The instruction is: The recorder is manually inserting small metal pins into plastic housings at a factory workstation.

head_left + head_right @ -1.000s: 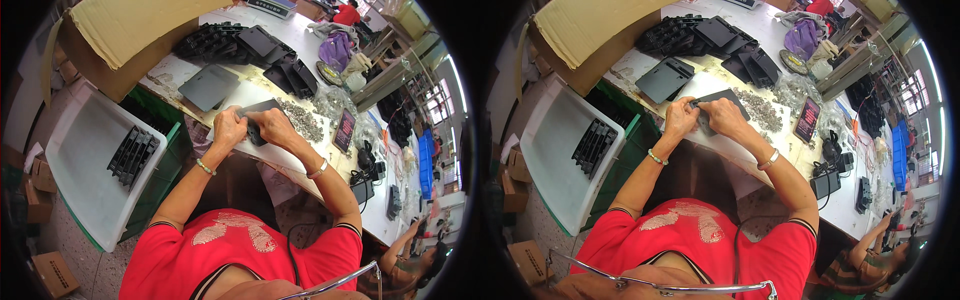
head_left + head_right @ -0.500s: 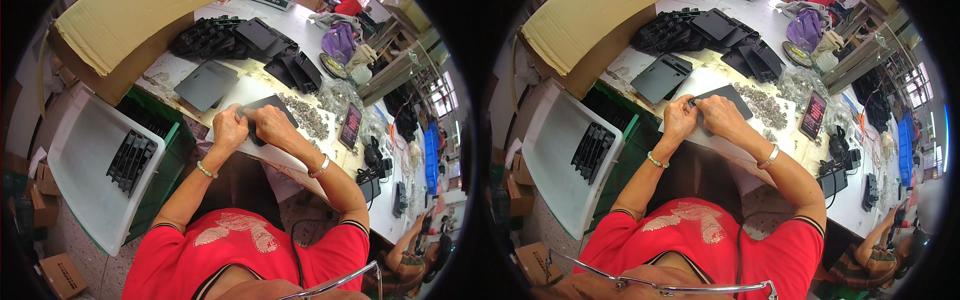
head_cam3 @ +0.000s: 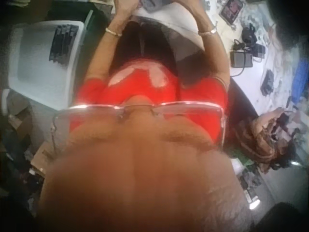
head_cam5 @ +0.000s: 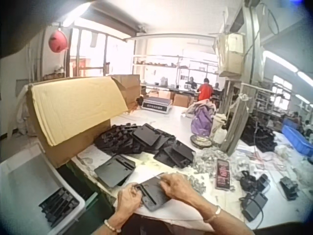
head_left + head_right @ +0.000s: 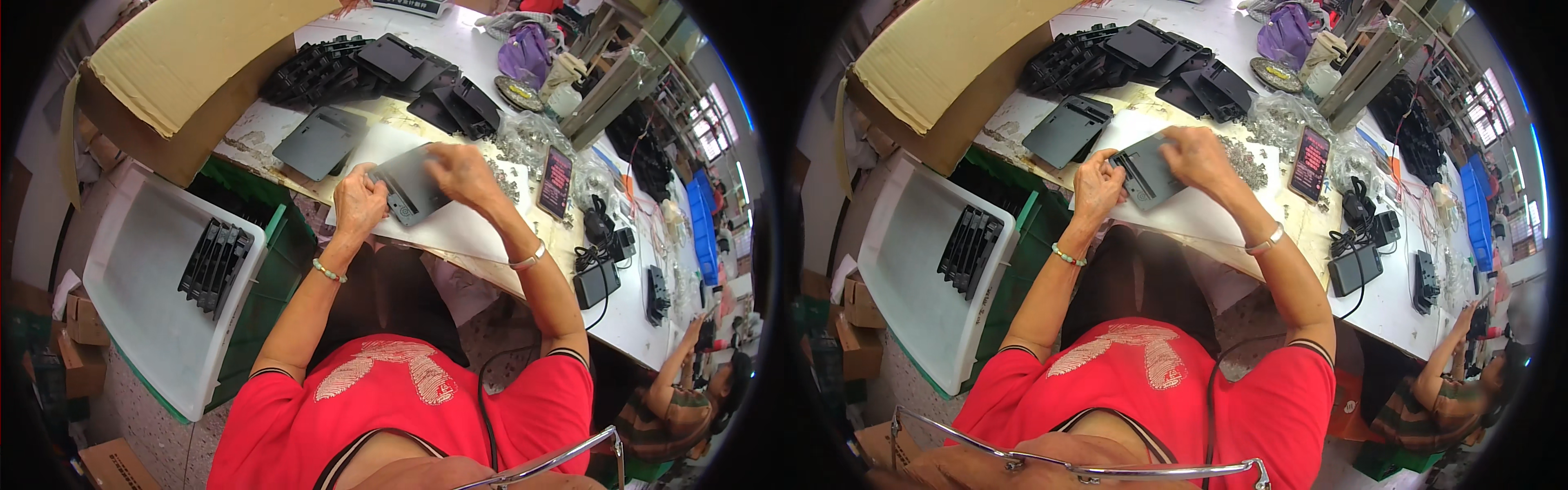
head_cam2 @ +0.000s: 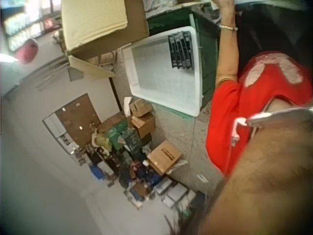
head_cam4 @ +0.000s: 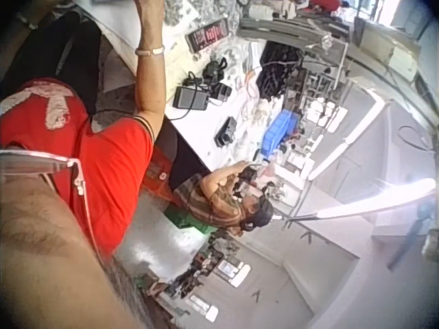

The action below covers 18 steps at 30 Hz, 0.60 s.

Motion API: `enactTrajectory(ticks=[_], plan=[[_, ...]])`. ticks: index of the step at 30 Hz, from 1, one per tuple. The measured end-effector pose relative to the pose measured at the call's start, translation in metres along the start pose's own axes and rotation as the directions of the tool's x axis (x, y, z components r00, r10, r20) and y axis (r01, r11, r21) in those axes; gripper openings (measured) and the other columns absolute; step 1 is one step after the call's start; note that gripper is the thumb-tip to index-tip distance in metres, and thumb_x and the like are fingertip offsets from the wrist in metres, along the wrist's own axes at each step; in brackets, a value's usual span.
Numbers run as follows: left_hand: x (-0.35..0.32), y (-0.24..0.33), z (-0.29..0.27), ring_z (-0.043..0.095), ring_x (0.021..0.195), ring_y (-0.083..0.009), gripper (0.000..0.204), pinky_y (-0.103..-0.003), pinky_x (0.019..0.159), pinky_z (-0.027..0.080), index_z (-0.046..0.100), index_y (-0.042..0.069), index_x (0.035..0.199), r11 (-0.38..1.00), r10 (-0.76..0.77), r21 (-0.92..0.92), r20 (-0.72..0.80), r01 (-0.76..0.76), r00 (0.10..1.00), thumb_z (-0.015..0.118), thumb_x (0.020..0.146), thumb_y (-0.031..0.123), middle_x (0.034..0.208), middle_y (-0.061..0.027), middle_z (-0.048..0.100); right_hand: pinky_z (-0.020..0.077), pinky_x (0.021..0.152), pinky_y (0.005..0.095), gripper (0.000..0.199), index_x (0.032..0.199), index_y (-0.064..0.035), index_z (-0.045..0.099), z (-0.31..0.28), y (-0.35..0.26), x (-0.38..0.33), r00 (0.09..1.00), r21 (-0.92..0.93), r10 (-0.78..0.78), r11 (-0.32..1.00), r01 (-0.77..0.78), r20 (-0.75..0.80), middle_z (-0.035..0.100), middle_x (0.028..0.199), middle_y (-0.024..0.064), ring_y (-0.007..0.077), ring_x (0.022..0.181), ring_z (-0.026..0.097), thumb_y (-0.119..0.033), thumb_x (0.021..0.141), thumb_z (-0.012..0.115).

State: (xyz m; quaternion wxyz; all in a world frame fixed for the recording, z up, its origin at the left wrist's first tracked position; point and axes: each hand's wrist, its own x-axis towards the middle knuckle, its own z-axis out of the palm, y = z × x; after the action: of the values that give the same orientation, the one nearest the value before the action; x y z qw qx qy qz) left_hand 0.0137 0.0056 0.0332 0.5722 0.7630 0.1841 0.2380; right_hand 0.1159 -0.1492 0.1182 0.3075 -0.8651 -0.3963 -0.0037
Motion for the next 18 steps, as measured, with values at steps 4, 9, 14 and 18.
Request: enactTrajectory(ticks=[4,9,14,18], plan=[[0.002,0.003,0.003,0.059,0.047,-0.0116,0.034,-0.024,0.041,0.05,0.056,-0.01,0.116,0.997,0.043,-0.06,0.021,-0.042,0.999,0.057,0.084,0.0,0.063,-0.0066,0.06,0.0515,0.07,0.0428,0.027,0.093,0.0017,0.07,-0.008,0.055,-0.005,0.961,-0.206,-0.074,0.978,0.018,-0.268,0.066,0.075,0.0246,0.0377,0.073,0.066,-0.022,0.083,0.065],[0.003,0.001,-0.001,0.06,0.047,-0.0146,0.034,-0.026,0.042,0.051,0.055,-0.006,0.117,0.986,0.089,-0.149,0.059,-0.08,0.994,0.054,0.084,0.003,0.064,-0.0092,0.06,0.0417,0.054,0.0316,0.025,0.085,0.0026,0.066,-0.016,0.059,-0.012,0.989,0.181,0.148,0.973,-0.142,-0.016,0.056,0.061,0.0096,0.0137,0.056,0.051,-0.021,0.081,0.071],[-0.003,0.004,-0.002,0.055,0.05,-0.0104,0.036,-0.021,0.041,0.045,0.049,-0.004,0.129,0.958,0.012,-0.285,-0.021,-0.017,1.0,0.045,0.095,0.007,0.078,-0.0081,0.059,0.0396,0.052,0.026,0.014,0.084,-0.0014,0.064,-0.046,0.01,-0.024,0.952,0.162,-0.068,0.979,0.121,-0.297,0.054,0.06,0.0058,0.0084,0.056,0.049,-0.013,0.079,0.071],[-0.006,-0.01,0.005,0.049,0.048,-0.0071,0.032,-0.02,0.039,0.038,0.052,-0.002,0.125,0.901,0.059,-0.412,-0.189,-0.134,0.98,0.042,0.096,0.006,0.09,-0.0068,0.056,0.0474,0.047,0.0332,0.011,0.085,-0.0068,0.059,-0.021,-0.016,-0.047,0.725,-0.32,-0.623,0.779,0.54,-0.293,0.057,0.078,0.0079,0.0204,0.054,0.058,-0.003,0.077,0.064]])
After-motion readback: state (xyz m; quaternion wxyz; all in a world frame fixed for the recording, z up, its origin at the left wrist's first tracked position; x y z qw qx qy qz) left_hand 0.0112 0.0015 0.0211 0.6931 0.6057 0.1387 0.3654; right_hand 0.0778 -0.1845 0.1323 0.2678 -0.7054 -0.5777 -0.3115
